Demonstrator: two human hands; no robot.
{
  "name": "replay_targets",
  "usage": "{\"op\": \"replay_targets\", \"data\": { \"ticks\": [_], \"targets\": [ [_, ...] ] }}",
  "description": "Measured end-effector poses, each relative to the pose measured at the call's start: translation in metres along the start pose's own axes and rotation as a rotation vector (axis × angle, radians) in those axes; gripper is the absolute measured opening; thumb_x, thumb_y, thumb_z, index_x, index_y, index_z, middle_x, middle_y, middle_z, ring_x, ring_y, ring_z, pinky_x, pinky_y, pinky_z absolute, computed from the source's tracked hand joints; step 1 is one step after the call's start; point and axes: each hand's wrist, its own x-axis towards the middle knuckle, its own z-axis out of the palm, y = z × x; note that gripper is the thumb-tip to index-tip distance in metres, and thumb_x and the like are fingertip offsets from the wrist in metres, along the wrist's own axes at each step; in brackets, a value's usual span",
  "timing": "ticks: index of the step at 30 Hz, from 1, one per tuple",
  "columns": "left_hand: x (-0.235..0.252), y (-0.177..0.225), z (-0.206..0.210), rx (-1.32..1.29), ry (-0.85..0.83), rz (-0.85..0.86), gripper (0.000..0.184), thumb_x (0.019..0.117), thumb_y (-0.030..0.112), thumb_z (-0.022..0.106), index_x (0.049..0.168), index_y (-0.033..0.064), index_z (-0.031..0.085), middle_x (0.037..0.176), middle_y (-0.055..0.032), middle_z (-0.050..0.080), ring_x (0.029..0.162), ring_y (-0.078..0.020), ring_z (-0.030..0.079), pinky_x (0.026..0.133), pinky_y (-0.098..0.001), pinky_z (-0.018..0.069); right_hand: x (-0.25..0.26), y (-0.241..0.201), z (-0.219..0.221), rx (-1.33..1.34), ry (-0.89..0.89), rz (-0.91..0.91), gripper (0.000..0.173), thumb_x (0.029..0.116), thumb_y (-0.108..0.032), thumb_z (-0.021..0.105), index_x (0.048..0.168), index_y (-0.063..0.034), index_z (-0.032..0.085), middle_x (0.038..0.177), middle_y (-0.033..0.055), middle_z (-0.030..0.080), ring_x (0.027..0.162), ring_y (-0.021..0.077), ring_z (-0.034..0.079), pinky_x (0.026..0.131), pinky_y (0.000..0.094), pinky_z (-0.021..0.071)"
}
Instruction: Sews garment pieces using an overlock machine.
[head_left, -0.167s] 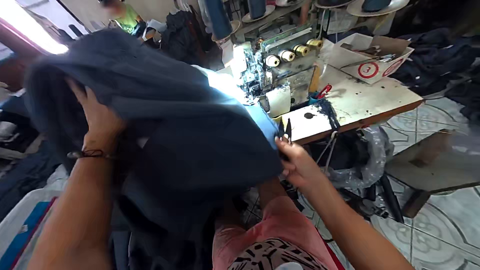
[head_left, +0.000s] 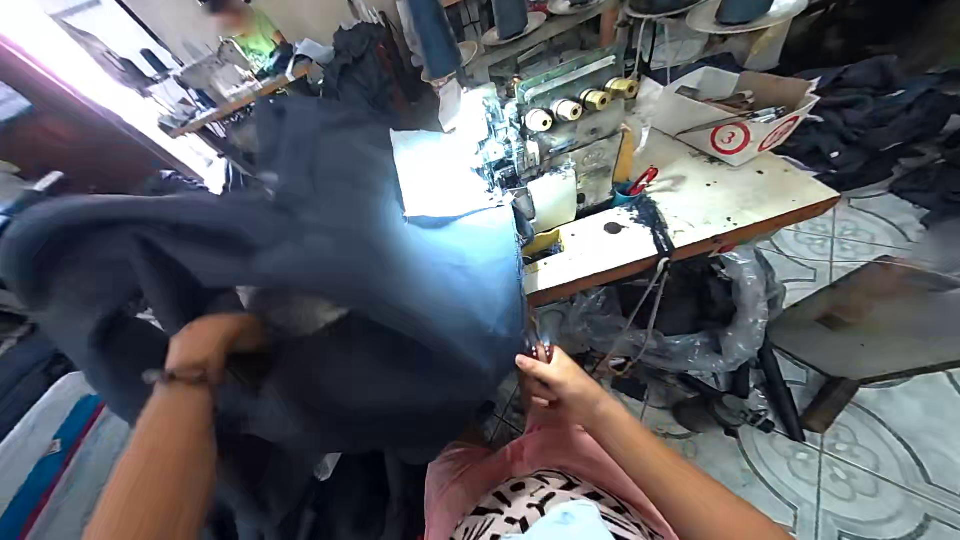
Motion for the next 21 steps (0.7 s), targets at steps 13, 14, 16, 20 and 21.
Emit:
{"op": "replay_targets", "data": {
  "ticks": [13, 14, 16, 20, 21],
  "targets": [
    [-0.136, 0.339, 0.16, -1.032, 0.534, 0.314, 0.06, 0.0734, 0.03, 0.087, 0.115, -0.005, 0.063, 0.122, -0.0252, 0.064, 0.115, -0.0333, 0.065, 0.096, -0.0425, 0.0561, -0.004, 0.058, -0.009, -0.086, 0.104, -0.009, 0.009, 0.0997, -0.009, 0.054, 0.092, -0.0114, 0.051, 0.051, -0.008, 0.044, 0.04, 0.0029, 0.041, 0.043, 0.0191, 0.0406],
    [-0.137, 0.344, 0.164, -1.033, 0.551, 0.312, 0.06, 0.0733, 0.028, 0.087, 0.117, -0.0048, 0.062, 0.123, -0.0248, 0.064, 0.115, -0.033, 0.065, 0.097, -0.0422, 0.0561, -0.007, 0.061, -0.01, -0.086, 0.121, -0.01, 0.009, 0.0996, -0.008, 0.054, 0.091, -0.0111, 0.051, 0.05, -0.0078, 0.044, 0.039, 0.003, 0.041, 0.043, 0.0191, 0.0406],
    [-0.137, 0.346, 0.169, -1.008, 0.57, 0.324, 0.058, 0.0761, 0.026, 0.085, 0.119, -0.0039, 0.061, 0.125, -0.0239, 0.065, 0.115, -0.0323, 0.066, 0.096, -0.0421, 0.0569, -0.01, 0.068, -0.01, -0.091, 0.151, -0.004, 0.01, 0.099, -0.008, 0.055, 0.089, -0.011, 0.052, 0.049, -0.0078, 0.044, 0.039, 0.0027, 0.041, 0.042, 0.0188, 0.0402],
    [-0.14, 0.335, 0.176, -1.022, 0.465, 0.376, 0.032, 0.0882, 0.008, 0.072, 0.117, -0.0056, 0.067, 0.119, -0.0194, 0.071, 0.111, -0.0288, 0.071, 0.097, -0.042, 0.0582, -0.014, 0.073, -0.007, -0.105, 0.165, -0.037, 0.009, 0.0944, -0.008, 0.061, 0.088, -0.0116, 0.055, 0.05, -0.0088, 0.044, 0.039, 0.0019, 0.04, 0.042, 0.0188, 0.0386],
    [-0.146, 0.331, 0.17, -1.042, 0.407, 0.406, 0.025, 0.0903, 0.002, 0.066, 0.113, -0.006, 0.069, 0.113, -0.0183, 0.073, 0.106, -0.0276, 0.073, 0.095, -0.0417, 0.059, -0.018, 0.07, -0.005, -0.107, 0.161, -0.048, 0.009, 0.0924, -0.008, 0.063, 0.086, -0.0121, 0.057, 0.05, -0.009, 0.045, 0.04, 0.0017, 0.04, 0.042, 0.0189, 0.0386]
  ]
}}
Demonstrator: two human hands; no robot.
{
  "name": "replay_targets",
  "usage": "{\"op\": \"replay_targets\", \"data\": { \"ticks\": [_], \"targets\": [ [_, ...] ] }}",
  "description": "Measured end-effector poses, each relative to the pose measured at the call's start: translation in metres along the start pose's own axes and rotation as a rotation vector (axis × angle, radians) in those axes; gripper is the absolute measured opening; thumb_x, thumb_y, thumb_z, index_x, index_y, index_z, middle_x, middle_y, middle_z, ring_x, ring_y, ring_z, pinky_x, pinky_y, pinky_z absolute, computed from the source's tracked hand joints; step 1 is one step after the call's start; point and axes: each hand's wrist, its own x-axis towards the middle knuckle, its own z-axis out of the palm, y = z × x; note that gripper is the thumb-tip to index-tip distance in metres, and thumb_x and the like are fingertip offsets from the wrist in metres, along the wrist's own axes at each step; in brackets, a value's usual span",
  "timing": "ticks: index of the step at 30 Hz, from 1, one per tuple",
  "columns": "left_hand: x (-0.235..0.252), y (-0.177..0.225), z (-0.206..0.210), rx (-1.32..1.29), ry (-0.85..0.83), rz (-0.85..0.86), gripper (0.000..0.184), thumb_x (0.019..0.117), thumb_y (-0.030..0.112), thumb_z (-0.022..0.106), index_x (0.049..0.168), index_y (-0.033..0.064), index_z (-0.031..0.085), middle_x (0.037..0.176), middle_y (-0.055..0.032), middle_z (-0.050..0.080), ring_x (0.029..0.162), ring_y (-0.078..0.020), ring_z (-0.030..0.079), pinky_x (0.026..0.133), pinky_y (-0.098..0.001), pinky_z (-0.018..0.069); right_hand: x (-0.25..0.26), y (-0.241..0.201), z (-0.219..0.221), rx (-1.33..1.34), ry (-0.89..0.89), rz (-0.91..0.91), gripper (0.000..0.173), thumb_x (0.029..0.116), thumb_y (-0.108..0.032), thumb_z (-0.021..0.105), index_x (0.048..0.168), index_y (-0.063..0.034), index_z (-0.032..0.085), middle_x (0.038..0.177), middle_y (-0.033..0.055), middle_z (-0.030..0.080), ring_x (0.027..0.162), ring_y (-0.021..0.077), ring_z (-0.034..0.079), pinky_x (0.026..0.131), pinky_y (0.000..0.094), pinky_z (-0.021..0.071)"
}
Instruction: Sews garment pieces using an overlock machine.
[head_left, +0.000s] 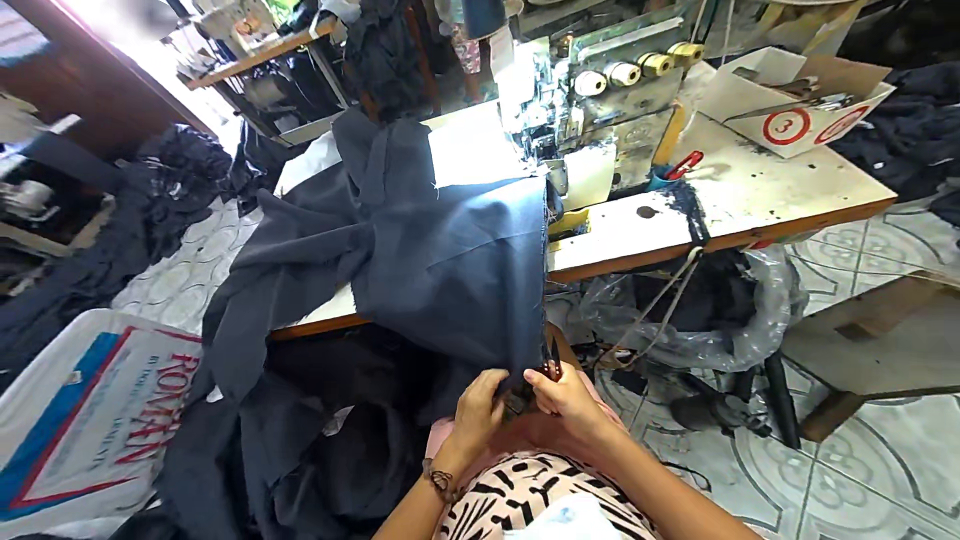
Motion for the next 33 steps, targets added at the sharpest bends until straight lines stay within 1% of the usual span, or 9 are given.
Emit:
{"op": "replay_targets", "data": {
  "ticks": [4, 7, 9, 12, 15, 20, 24, 28, 33],
  "targets": [
    [0.004, 0.063, -0.038, -0.142, -0.134, 0.214, 0.011, 0.0935, 0.012, 0.067, 0.09, 0.0008, 0.066, 0.084, -0.0112, 0.068, 0.079, -0.0176, 0.069, 0.075, -0.0302, 0.0602, -0.046, -0.041, 0.01, -0.039, -0.07, -0.101, 0.014, 0.0906, -0.019, 0.07, 0.08, -0.0229, 0.062, 0.053, -0.0136, 0.051, 0.042, -0.0026, 0.044, 0.043, 0.0168, 0.0397],
    [0.02, 0.09, -0.059, -0.11, -0.375, 0.336, 0.024, 0.0914, 0.03, 0.074, 0.098, 0.0067, 0.07, 0.081, -0.0072, 0.071, 0.071, -0.0182, 0.071, 0.062, -0.0355, 0.0598, -0.061, -0.056, -0.001, -0.138, -0.008, -0.18, 0.015, 0.0936, -0.017, 0.066, 0.081, -0.0242, 0.063, 0.057, -0.0145, 0.055, 0.044, -0.0045, 0.045, 0.044, 0.0148, 0.0409],
    [0.051, 0.088, -0.071, -0.028, -0.355, 0.354, 0.03, 0.0932, 0.037, 0.071, 0.092, 0.0073, 0.075, 0.079, -0.0048, 0.073, 0.07, -0.0165, 0.071, 0.061, -0.0369, 0.0604, -0.058, -0.048, -0.014, -0.242, 0.053, -0.17, 0.013, 0.0953, -0.015, 0.063, 0.083, -0.0203, 0.063, 0.058, -0.0139, 0.055, 0.045, -0.0033, 0.046, 0.044, 0.0161, 0.0418],
    [0.136, 0.084, -0.098, 0.179, -0.117, 0.35, 0.031, 0.1023, 0.03, 0.057, 0.105, 0.006, 0.075, 0.105, -0.0084, 0.076, 0.1, -0.0204, 0.073, 0.087, -0.0386, 0.0601, -0.055, -0.033, -0.024, -0.277, 0.094, -0.131, 0.017, 0.0946, -0.019, 0.062, 0.078, -0.0202, 0.059, 0.054, -0.014, 0.05, 0.043, -0.0025, 0.044, 0.044, 0.0178, 0.0402],
    [0.22, 0.074, -0.122, 0.385, -0.132, 0.222, 0.038, 0.1053, 0.027, 0.053, 0.137, 0.009, 0.064, 0.143, -0.0156, 0.06, 0.132, -0.0331, 0.057, 0.11, -0.0515, 0.0465, -0.05, -0.03, -0.025, -0.211, 0.083, -0.116, 0.021, 0.094, -0.022, 0.064, 0.074, -0.0225, 0.059, 0.051, -0.0142, 0.048, 0.042, -0.0023, 0.043, 0.043, 0.0177, 0.0387],
    [0.301, 0.052, -0.136, 0.554, -0.33, 0.051, 0.052, 0.1063, 0.049, 0.044, 0.153, 0.0268, 0.051, 0.152, -0.0165, 0.052, 0.138, -0.0388, 0.051, 0.106, -0.0629, 0.0411, -0.014, -0.052, -0.024, -0.071, 0.046, -0.148, 0.029, 0.095, -0.02, 0.06, 0.067, -0.0236, 0.053, 0.047, -0.0119, 0.044, 0.039, -0.0012, 0.041, 0.041, 0.0174, 0.0363],
    [0.331, 0.059, -0.146, 0.582, -0.439, -0.037, 0.063, 0.1025, 0.054, 0.053, 0.155, 0.0202, 0.047, 0.156, -0.0197, 0.047, 0.139, -0.0415, 0.049, 0.107, -0.0654, 0.0382, 0.025, -0.071, -0.024, -0.056, -0.015, -0.159, 0.028, 0.0968, -0.015, 0.057, 0.07, -0.0225, 0.053, 0.047, -0.0119, 0.044, 0.04, -0.0018, 0.041, 0.041, 0.0164, 0.0354],
    [0.388, 0.031, -0.145, 0.642, -0.636, -0.213, 0.097, 0.0847, 0.082, 0.055, 0.163, 0.0319, 0.027, 0.168, -0.0154, 0.028, 0.151, -0.0374, 0.033, 0.113, -0.0661, 0.0328, 0.058, -0.091, -0.019, 0.006, -0.015, -0.142, 0.032, 0.0962, -0.009, 0.054, 0.067, -0.0213, 0.052, 0.046, -0.0101, 0.043, 0.038, -0.0001, 0.041, 0.039, 0.0175, 0.0361],
    [0.432, 0.009, -0.138, 0.701, -0.656, -0.336, 0.116, 0.0754, 0.088, 0.06, 0.166, 0.0309, 0.015, 0.171, -0.0165, 0.016, 0.153, -0.0437, 0.026, 0.111, -0.0732, 0.0293, 0.088, -0.123, -0.006, -0.011, 0.037, -0.171, 0.029, 0.0994, -0.005, 0.049, 0.073, -0.0183, 0.049, 0.047, -0.0099, 0.042, 0.037, 0.0007, 0.04, 0.039, 0.0177, 0.0374]
  ]
}}
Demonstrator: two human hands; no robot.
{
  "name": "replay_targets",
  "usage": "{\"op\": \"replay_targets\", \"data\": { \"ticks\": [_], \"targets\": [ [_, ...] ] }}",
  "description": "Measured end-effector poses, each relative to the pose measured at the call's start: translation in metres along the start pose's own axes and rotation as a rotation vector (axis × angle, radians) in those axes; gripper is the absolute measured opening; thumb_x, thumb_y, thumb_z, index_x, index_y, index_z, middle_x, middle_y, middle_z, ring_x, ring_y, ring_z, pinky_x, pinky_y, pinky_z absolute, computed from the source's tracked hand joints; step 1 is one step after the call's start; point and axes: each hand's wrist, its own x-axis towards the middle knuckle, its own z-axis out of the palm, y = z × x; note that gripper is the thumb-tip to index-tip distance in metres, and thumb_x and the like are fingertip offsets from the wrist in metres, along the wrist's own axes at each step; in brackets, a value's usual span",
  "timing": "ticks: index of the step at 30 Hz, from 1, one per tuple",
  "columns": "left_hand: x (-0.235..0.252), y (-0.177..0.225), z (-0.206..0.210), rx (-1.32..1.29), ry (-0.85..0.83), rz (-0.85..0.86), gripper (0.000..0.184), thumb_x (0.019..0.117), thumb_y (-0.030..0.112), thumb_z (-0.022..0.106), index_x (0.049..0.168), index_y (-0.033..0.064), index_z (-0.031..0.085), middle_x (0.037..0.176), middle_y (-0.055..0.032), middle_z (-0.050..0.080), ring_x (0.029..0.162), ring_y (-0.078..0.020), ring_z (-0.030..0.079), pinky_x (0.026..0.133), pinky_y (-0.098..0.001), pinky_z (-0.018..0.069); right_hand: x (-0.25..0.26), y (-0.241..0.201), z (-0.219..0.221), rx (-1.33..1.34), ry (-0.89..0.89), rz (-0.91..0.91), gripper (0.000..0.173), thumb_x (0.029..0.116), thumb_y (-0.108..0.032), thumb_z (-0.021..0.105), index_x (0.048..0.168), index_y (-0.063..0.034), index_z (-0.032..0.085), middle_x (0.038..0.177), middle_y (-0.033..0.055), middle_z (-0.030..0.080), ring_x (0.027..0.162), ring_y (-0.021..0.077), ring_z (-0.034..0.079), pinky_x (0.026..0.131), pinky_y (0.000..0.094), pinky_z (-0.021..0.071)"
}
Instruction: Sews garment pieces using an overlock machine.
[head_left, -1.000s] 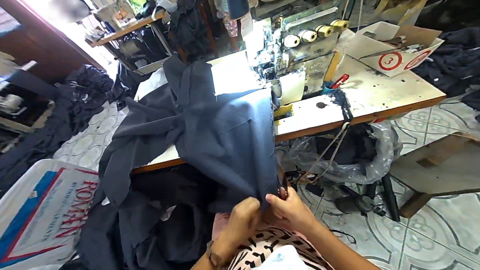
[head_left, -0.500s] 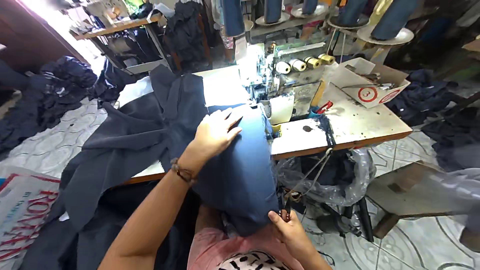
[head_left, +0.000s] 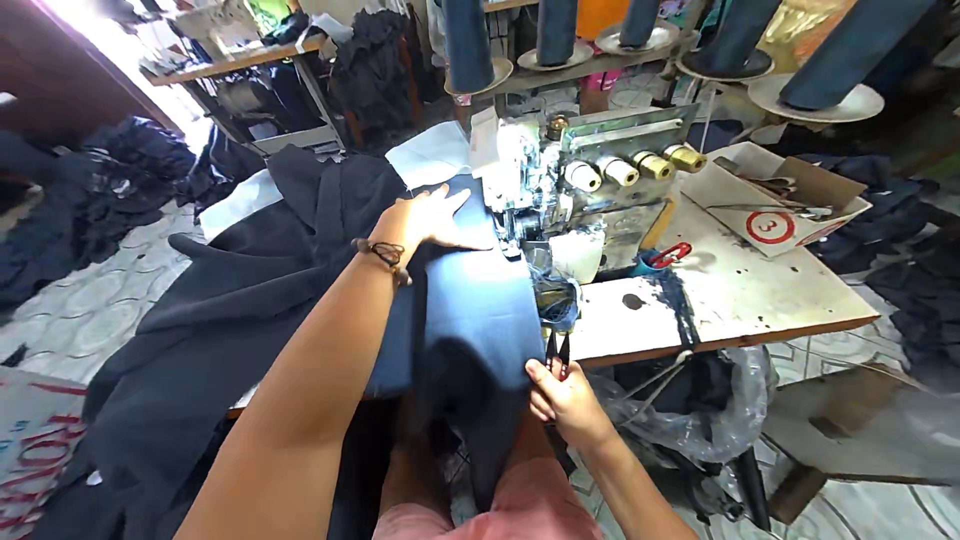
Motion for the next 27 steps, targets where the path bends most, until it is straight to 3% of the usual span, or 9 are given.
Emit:
{"op": "replay_targets", "data": {
  "ticks": [5, 6, 10, 13, 15, 17, 21, 23, 27],
  "targets": [
    [0.019, 0.001, -0.004, -0.056, 0.091, -0.104, 0.108, 0.0798, 0.083, 0.06, 0.165, 0.0306, 0.021, 0.169, -0.0137, 0.024, 0.147, -0.0448, 0.037, 0.104, -0.076, 0.0352, 0.029, -0.03, 0.02, -0.018, 0.073, 0.068, 0.023, 0.1061, -0.005, 0.047, 0.084, -0.011, 0.048, 0.047, -0.0073, 0.041, 0.036, 0.0019, 0.04, 0.039, 0.0177, 0.0393],
    [0.024, -0.001, -0.002, -0.109, 0.129, -0.111, 0.105, 0.0803, 0.081, 0.063, 0.164, 0.0299, 0.025, 0.167, -0.0159, 0.028, 0.147, -0.0462, 0.036, 0.105, -0.0791, 0.0305, 0.035, -0.033, 0.023, -0.027, 0.085, 0.068, 0.023, 0.1068, -0.006, 0.047, 0.085, -0.0106, 0.047, 0.048, -0.0071, 0.041, 0.036, 0.0021, 0.04, 0.039, 0.018, 0.0405],
    [0.014, 0.008, 0.004, -0.195, 0.429, -0.112, 0.084, 0.0859, 0.065, 0.071, 0.153, 0.0207, 0.049, 0.154, -0.0178, 0.048, 0.141, -0.0446, 0.043, 0.106, -0.0752, 0.032, 0.052, -0.03, 0.029, -0.044, 0.132, -0.006, 0.027, 0.1074, -0.008, 0.049, 0.08, -0.0099, 0.045, 0.046, -0.0057, 0.041, 0.037, 0.0048, 0.043, 0.042, 0.0201, 0.0446],
    [-0.033, 0.023, 0.021, -0.177, 0.706, 0.144, 0.042, 0.0957, 0.025, 0.069, 0.133, 0.0057, 0.065, 0.133, -0.0214, 0.062, 0.125, -0.0421, 0.057, 0.101, -0.0621, 0.0428, 0.032, -0.013, 0.027, -0.027, 0.104, -0.102, 0.027, 0.1068, -0.007, 0.048, 0.079, -0.0094, 0.048, 0.046, -0.0055, 0.043, 0.036, 0.0048, 0.045, 0.041, 0.0205, 0.0459],
    [-0.093, 0.044, 0.056, -0.212, 0.809, 0.384, 0.025, 0.0978, 0.014, 0.064, 0.118, 0.0014, 0.069, 0.11, -0.0185, 0.07, 0.1, -0.0336, 0.069, 0.088, -0.0507, 0.0558, 0.001, 0.008, 0.021, -0.033, 0.081, -0.124, 0.025, 0.1051, -0.009, 0.048, 0.08, -0.0123, 0.05, 0.047, -0.008, 0.045, 0.037, 0.0041, 0.045, 0.042, 0.0217, 0.046],
    [-0.147, 0.065, 0.117, -0.361, 0.677, 0.484, 0.024, 0.0989, 0.02, 0.064, 0.113, 0.0011, 0.07, 0.098, -0.0124, 0.071, 0.082, -0.023, 0.071, 0.074, -0.0418, 0.0616, -0.038, 0.038, 0.014, -0.059, 0.067, -0.069, 0.024, 0.1035, -0.013, 0.048, 0.08, -0.0149, 0.052, 0.049, -0.0095, 0.047, 0.04, 0.0038, 0.047, 0.043, 0.0223, 0.0467],
    [-0.214, 0.088, 0.245, -0.718, 0.421, 0.367, 0.047, 0.0933, 0.037, 0.071, 0.119, -0.0024, 0.065, 0.114, -0.0191, 0.067, 0.1, -0.0276, 0.068, 0.086, -0.0424, 0.0584, -0.099, 0.101, 0.0, -0.113, 0.14, 0.008, 0.017, 0.0992, -0.01, 0.052, 0.083, -0.0116, 0.057, 0.056, -0.0094, 0.052, 0.046, 0.002, 0.05, 0.047, 0.0215, 0.0472],
    [-0.227, 0.097, 0.271, -0.875, 0.363, 0.25, 0.055, 0.0913, 0.039, 0.072, 0.122, -0.0041, 0.06, 0.121, -0.0205, 0.063, 0.106, -0.0263, 0.065, 0.091, -0.0399, 0.0561, -0.116, 0.119, -0.005, -0.154, 0.188, 0.0, 0.008, 0.0947, -0.006, 0.058, 0.088, -0.0088, 0.062, 0.063, -0.0085, 0.058, 0.051, 0.001, 0.054, 0.05, 0.0213, 0.049],
    [-0.235, 0.113, 0.269, -0.937, 0.347, 0.205, 0.053, 0.0925, 0.034, 0.071, 0.125, -0.0057, 0.057, 0.121, -0.0211, 0.063, 0.105, -0.0251, 0.067, 0.091, -0.04, 0.0565, -0.13, 0.118, -0.009, -0.148, 0.146, -0.102, 0.009, 0.0873, -0.002, 0.066, 0.09, -0.0099, 0.068, 0.07, -0.009, 0.065, 0.059, 0.0002, 0.059, 0.056, 0.0213, 0.0528]
  ]
}}
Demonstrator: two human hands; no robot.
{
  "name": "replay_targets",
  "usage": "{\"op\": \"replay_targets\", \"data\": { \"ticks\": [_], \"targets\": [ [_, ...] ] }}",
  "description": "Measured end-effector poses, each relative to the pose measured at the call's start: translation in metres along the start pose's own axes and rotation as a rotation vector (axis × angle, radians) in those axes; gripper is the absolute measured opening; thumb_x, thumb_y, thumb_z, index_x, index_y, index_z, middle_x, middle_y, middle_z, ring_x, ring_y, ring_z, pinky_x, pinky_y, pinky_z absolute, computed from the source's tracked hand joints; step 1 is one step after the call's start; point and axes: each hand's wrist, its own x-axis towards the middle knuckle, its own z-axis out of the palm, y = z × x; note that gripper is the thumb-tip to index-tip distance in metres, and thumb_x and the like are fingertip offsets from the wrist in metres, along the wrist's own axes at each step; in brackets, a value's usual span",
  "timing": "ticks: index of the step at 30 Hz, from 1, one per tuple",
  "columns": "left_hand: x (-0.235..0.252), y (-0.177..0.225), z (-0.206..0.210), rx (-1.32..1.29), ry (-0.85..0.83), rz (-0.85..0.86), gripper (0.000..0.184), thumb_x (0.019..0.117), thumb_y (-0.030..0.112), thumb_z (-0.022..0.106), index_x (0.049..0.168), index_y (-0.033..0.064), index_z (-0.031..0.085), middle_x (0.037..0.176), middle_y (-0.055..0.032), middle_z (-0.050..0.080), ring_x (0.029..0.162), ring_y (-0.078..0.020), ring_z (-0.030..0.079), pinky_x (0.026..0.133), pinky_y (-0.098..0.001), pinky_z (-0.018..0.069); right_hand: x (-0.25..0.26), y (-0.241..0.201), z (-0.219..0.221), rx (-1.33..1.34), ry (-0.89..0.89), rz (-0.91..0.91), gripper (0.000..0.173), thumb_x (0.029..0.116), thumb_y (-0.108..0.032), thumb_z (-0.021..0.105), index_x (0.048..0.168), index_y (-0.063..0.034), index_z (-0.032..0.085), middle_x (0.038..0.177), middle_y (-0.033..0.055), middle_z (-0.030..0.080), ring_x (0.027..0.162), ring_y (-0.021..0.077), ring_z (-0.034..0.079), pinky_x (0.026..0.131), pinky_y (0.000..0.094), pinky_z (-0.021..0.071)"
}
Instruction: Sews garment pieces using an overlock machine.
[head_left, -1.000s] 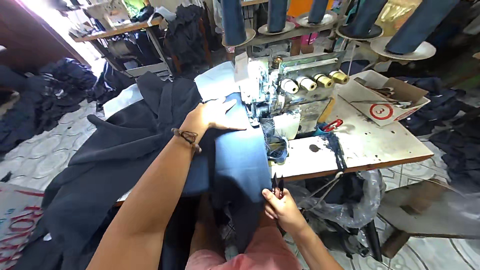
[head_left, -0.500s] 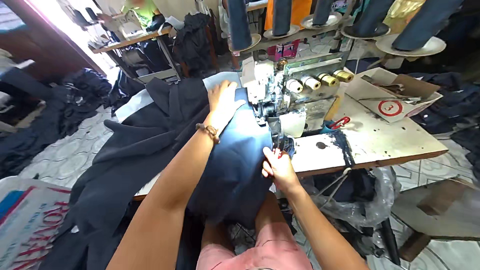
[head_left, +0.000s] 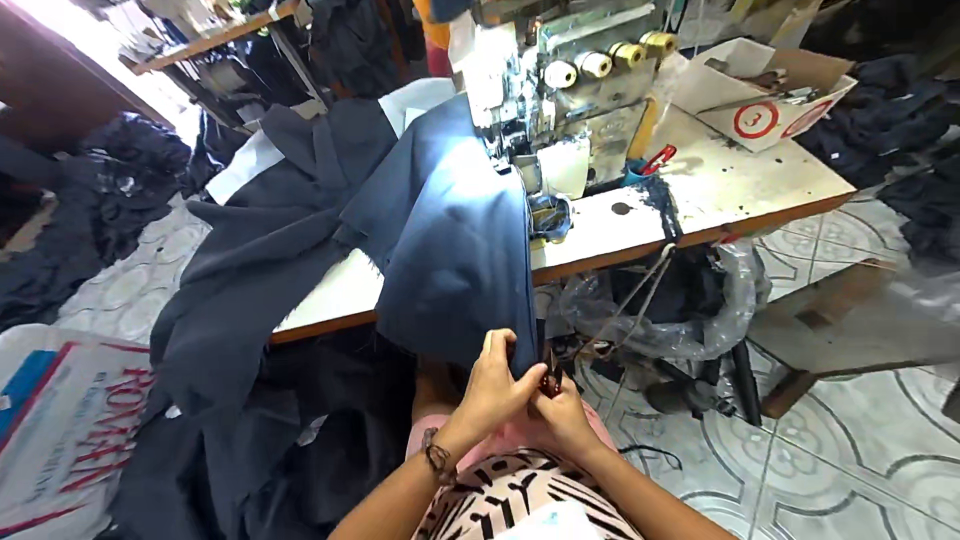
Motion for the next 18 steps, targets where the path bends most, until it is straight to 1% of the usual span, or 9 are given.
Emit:
{"op": "replay_targets", "data": {
  "ticks": [2, 4, 5, 6, 8, 10, 12, 15, 18],
  "targets": [
    [0.0, 0.009, -0.002, -0.006, -0.012, -0.025, 0.042, 0.0972, 0.027, 0.063, 0.124, -0.005, 0.057, 0.117, -0.0188, 0.065, 0.104, -0.0223, 0.068, 0.091, -0.0384, 0.0568, -0.003, -0.003, -0.003, 0.023, -0.034, -0.038, 0.006, 0.0883, -0.005, 0.069, 0.092, -0.0094, 0.067, 0.072, -0.0075, 0.065, 0.06, 0.0018, 0.06, 0.056, 0.0224, 0.0526],
    [-0.003, 0.012, -0.004, -0.018, 0.005, -0.014, 0.038, 0.099, 0.026, 0.059, 0.123, -0.004, 0.058, 0.113, -0.0166, 0.066, 0.1, -0.0198, 0.068, 0.09, -0.0363, 0.0568, -0.008, -0.005, -0.006, 0.039, -0.037, -0.052, 0.004, 0.0907, -0.007, 0.069, 0.093, -0.0098, 0.067, 0.074, -0.0074, 0.066, 0.061, 0.0018, 0.061, 0.058, 0.0222, 0.0537],
    [-0.007, 0.012, -0.003, -0.022, 0.027, 0.001, 0.04, 0.0985, 0.027, 0.061, 0.122, -0.0043, 0.058, 0.113, -0.0171, 0.066, 0.099, -0.0199, 0.067, 0.089, -0.0358, 0.0569, -0.012, -0.007, -0.006, 0.043, -0.027, -0.04, 0.003, 0.092, -0.007, 0.067, 0.093, -0.01, 0.067, 0.072, -0.0078, 0.066, 0.06, 0.0017, 0.06, 0.057, 0.0219, 0.0537],
    [-0.01, 0.011, 0.0, -0.024, 0.061, 0.02, 0.043, 0.0964, 0.029, 0.065, 0.121, -0.0047, 0.058, 0.114, -0.0177, 0.065, 0.099, -0.0202, 0.068, 0.087, -0.0353, 0.0576, -0.015, -0.008, -0.006, 0.04, -0.01, -0.02, 0.004, 0.0936, -0.007, 0.064, 0.092, -0.0109, 0.065, 0.068, -0.0087, 0.063, 0.055, 0.0016, 0.058, 0.053, 0.0215, 0.0525],
    [-0.014, 0.007, 0.006, -0.028, 0.139, 0.067, 0.049, 0.0909, 0.032, 0.072, 0.12, -0.0054, 0.058, 0.116, -0.0189, 0.063, 0.098, -0.0202, 0.068, 0.085, -0.0338, 0.0587, -0.021, -0.009, -0.006, 0.014, 0.0, 0.029, 0.015, 0.0985, -0.009, 0.054, 0.085, -0.0153, 0.058, 0.057, -0.0122, 0.053, 0.045, -0.0002, 0.049, 0.046, 0.0192, 0.0452],
    [-0.014, 0.009, 0.009, -0.028, 0.185, 0.082, 0.052, 0.0896, 0.032, 0.074, 0.121, -0.0055, 0.057, 0.119, -0.0194, 0.062, 0.1, -0.0213, 0.068, 0.086, -0.0342, 0.0585, -0.026, -0.011, -0.008, -0.014, -0.037, 0.045, 0.014, 0.1023, -0.01, 0.05, 0.091, -0.013, 0.058, 0.057, -0.0115, 0.053, 0.046, 0.0007, 0.051, 0.047, 0.0196, 0.048],
    [-0.011, 0.019, 0.007, -0.024, 0.172, 0.031, 0.052, 0.0916, 0.033, 0.071, 0.124, -0.0035, 0.055, 0.121, -0.0184, 0.062, 0.103, -0.0222, 0.068, 0.088, -0.0367, 0.058, -0.026, -0.011, -0.008, -0.036, -0.061, 0.023, 0.013, 0.1024, -0.011, 0.052, 0.09, -0.0128, 0.057, 0.059, -0.012, 0.054, 0.048, 0.0002, 0.053, 0.049, 0.0196, 0.0494],
    [-0.003, 0.028, 0.005, -0.021, 0.111, -0.043, 0.049, 0.0945, 0.03, 0.069, 0.128, -0.0016, 0.052, 0.123, -0.0178, 0.063, 0.106, -0.0242, 0.068, 0.091, -0.0405, 0.0569, -0.024, -0.008, -0.008, -0.069, -0.062, -0.013, 0.013, 0.0983, -0.011, 0.06, 0.086, -0.0147, 0.059, 0.063, -0.0132, 0.055, 0.052, -0.0016, 0.053, 0.051, 0.0189, 0.0482],
    [-0.003, 0.027, 0.004, -0.04, 0.04, -0.023, 0.042, 0.099, 0.03, 0.063, 0.127, -0.0009, 0.055, 0.122, -0.0177, 0.063, 0.108, -0.0239, 0.067, 0.093, -0.0397, 0.0565, -0.023, -0.007, -0.009, -0.074, -0.054, -0.008, 0.008, 0.0985, -0.01, 0.058, 0.091, -0.0103, 0.06, 0.063, -0.011, 0.058, 0.051, 0.0001, 0.055, 0.05, 0.0198, 0.0503]
  ]
}}
